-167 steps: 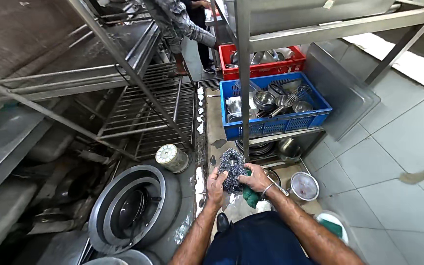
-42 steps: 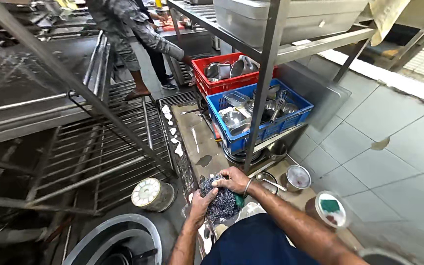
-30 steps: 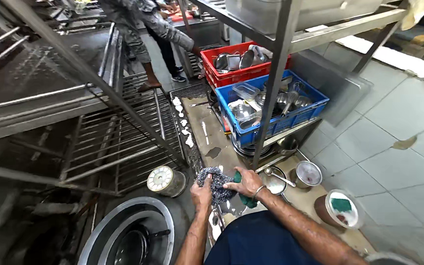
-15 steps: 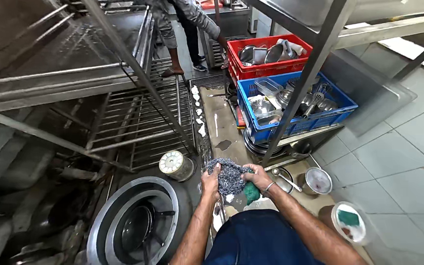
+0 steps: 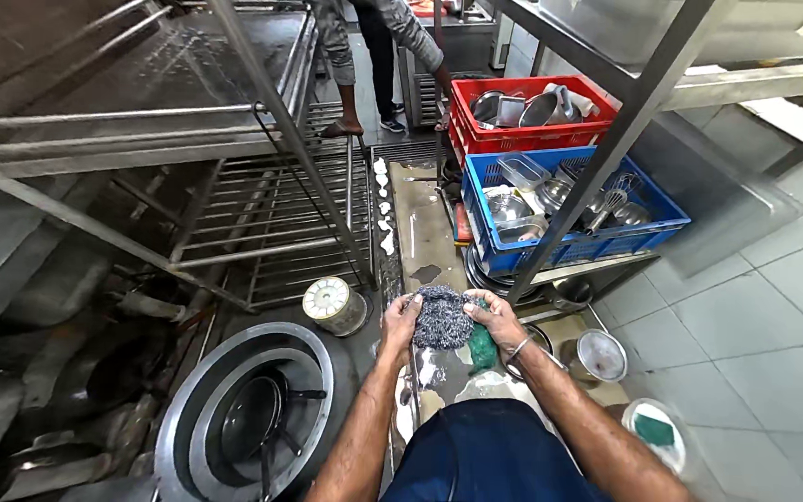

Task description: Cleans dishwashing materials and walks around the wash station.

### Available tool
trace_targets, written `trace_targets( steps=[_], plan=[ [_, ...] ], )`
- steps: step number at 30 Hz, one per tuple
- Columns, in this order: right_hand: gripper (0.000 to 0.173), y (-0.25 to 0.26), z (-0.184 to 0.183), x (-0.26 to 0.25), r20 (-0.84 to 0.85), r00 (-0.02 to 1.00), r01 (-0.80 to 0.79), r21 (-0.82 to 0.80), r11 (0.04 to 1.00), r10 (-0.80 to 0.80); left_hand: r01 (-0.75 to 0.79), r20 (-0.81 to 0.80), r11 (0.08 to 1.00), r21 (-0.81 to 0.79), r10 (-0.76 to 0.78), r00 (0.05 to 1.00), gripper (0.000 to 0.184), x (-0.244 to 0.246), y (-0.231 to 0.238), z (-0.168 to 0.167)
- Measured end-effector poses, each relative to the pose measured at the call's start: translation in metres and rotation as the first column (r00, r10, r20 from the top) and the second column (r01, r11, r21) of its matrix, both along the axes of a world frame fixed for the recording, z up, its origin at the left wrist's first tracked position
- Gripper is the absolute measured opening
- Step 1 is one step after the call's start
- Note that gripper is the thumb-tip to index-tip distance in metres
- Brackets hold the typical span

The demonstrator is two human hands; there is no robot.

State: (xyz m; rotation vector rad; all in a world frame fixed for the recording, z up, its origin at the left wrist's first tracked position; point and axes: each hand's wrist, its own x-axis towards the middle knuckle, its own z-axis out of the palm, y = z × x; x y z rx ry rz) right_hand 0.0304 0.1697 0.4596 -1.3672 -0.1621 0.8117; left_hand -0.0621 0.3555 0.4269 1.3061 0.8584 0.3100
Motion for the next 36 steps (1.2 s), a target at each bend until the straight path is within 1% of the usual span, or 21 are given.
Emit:
trace_targets(
  steps=[1, 3, 5, 6, 7, 9, 11, 13, 14, 15, 16, 17, 19, 21, 22, 24, 26, 29, 32, 34, 36],
  plan=[
    [0.034, 0.001, 0.002, 0.002, -0.007, 1.000, 0.024, -0.027, 0.999, -0.024, 0.026, -0.008, 0.987, 0.159, -0.025, 1.000, 0.042, -0.003, -0.001, 0.001],
    [0.033, 0.002, 0.003, 0.005, -0.012, 0.998, 0.056, -0.057, 0.997, -0.057, 0.036, 0.053, 0.902, 0.431, -0.066, 0.996, 0.054, -0.012, 0.001, 0.003],
    [0.031, 0.000, 0.001, 0.008, -0.014, 0.997, 0.075, -0.065, 0.995, -0.076, 0.080, 0.143, 0.822, 0.563, -0.192, 0.971, 0.071, -0.020, 0.001, 0.008],
    [0.031, -0.003, -0.001, 0.008, -0.020, 0.997, 0.074, -0.065, 0.995, -0.076, 0.145, 0.161, 0.787, 0.600, -0.296, 0.941, 0.080, -0.023, -0.001, 0.011],
    [0.030, -0.005, -0.002, 0.007, -0.023, 0.997, 0.070, -0.066, 0.995, -0.072, 0.227, 0.133, 0.742, 0.631, -0.392, 0.910, 0.087, -0.024, -0.005, 0.012],
    [0.029, -0.007, -0.001, 0.006, -0.034, 0.997, 0.061, -0.062, 0.996, -0.064, 0.360, 0.014, 0.647, 0.672, -0.498, 0.867, 0.090, -0.023, -0.013, 0.011],
    [0.026, -0.007, 0.003, 0.007, -0.054, 0.998, 0.028, -0.047, 0.998, -0.030, 0.415, -0.112, 0.583, 0.699, -0.484, 0.868, 0.088, -0.021, -0.018, 0.007],
    [0.024, -0.012, 0.007, 0.011, -0.057, 0.996, -0.065, -0.037, 0.997, 0.063, 0.462, -0.223, 0.500, 0.733, -0.465, 0.857, 0.086, -0.019, -0.021, 0.007],
    [0.023, -0.016, 0.009, 0.012, -0.048, 0.992, -0.116, -0.038, 0.992, 0.114, 0.468, -0.241, 0.470, 0.748, -0.465, 0.852, 0.081, -0.019, -0.023, 0.006],
    [0.023, -0.020, 0.011, 0.012, -0.040, 0.987, -0.156, -0.039, 0.987, 0.154, 0.464, -0.231, 0.467, 0.753, -0.473, 0.851, 0.072, -0.020, -0.026, 0.004],
    [0.023, -0.023, 0.014, 0.013, -0.040, 0.983, -0.181, -0.036, 0.983, 0.180, 0.460, -0.206, 0.491, 0.740, -0.487, 0.849, 0.063, -0.022, -0.029, 0.004],
    [0.024, -0.026, 0.016, 0.013, -0.048, 0.980, -0.192, -0.027, 0.981, 0.191, 0.454, -0.166, 0.541, 0.708, -0.497, 0.852, 0.056, -0.022, -0.033, 0.007],
    [0.028, -0.031, 0.020, 0.017, -0.074, 0.980, -0.188, -0.003, 0.982, 0.187, 0.428, -0.086, 0.673, 0.603, -0.479, 0.874, 0.049, -0.022, -0.046, 0.015],
    [0.032, -0.038, 0.022, 0.024, -0.067, 0.980, -0.184, 0.020, 0.983, 0.185, 0.338, -0.001, 0.826, 0.451, -0.379, 0.925, 0.040, -0.019, -0.061, 0.021],
    [0.035, -0.043, 0.024, 0.028, -0.032, 0.979, -0.199, 0.019, 0.980, 0.199, 0.280, 0.046, 0.885, 0.371, -0.319, 0.947, 0.036, -0.017, -0.067, 0.022],
    [0.043, -0.059, 0.025, 0.038, 0.074, 0.970, -0.231, -0.031, 0.972, 0.233, 0.149, 0.137, 0.962, 0.228, -0.183, 0.973, 0.034, -0.015, -0.079, 0.021],
    [0.046, -0.075, 0.023, 0.051, 0.168, 0.962, -0.204, -0.089, 0.975, 0.217, -0.004, 0.201, 0.992, 0.124, -0.021, 0.979, 0.033, -0.013, -0.088, 0.021],
    [0.042, -0.101, 0.017, 0.070, 0.289, 0.944, -0.111, -0.184, 0.977, 0.161, -0.205, 0.214, 0.979, 0.000, 0.200, 0.956, 0.035, -0.013, -0.097, 0.031],
    [0.032, -0.118, 0.001, 0.088, 0.404, 0.903, -0.026, -0.288, 0.957, 0.146, -0.275, 0.257, 0.954, -0.118, 0.297, 0.920, 0.034, -0.014, -0.103, 0.037],
    [0.032, -0.123, -0.007, 0.091, 0.386, 0.906, -0.052, -0.300, 0.953, 0.171, -0.282, 0.290, 0.944, -0.174, 0.322, 0.901, 0.037, -0.013, -0.111, 0.034],
    [0.030, -0.121, -0.012, 0.089, 0.332, 0.920, -0.124, -0.258, 0.958, 0.208, -0.288, 0.322, 0.936, -0.202, 0.341, 0.883, 0.038, -0.008, -0.121, 0.033]
  ],
)
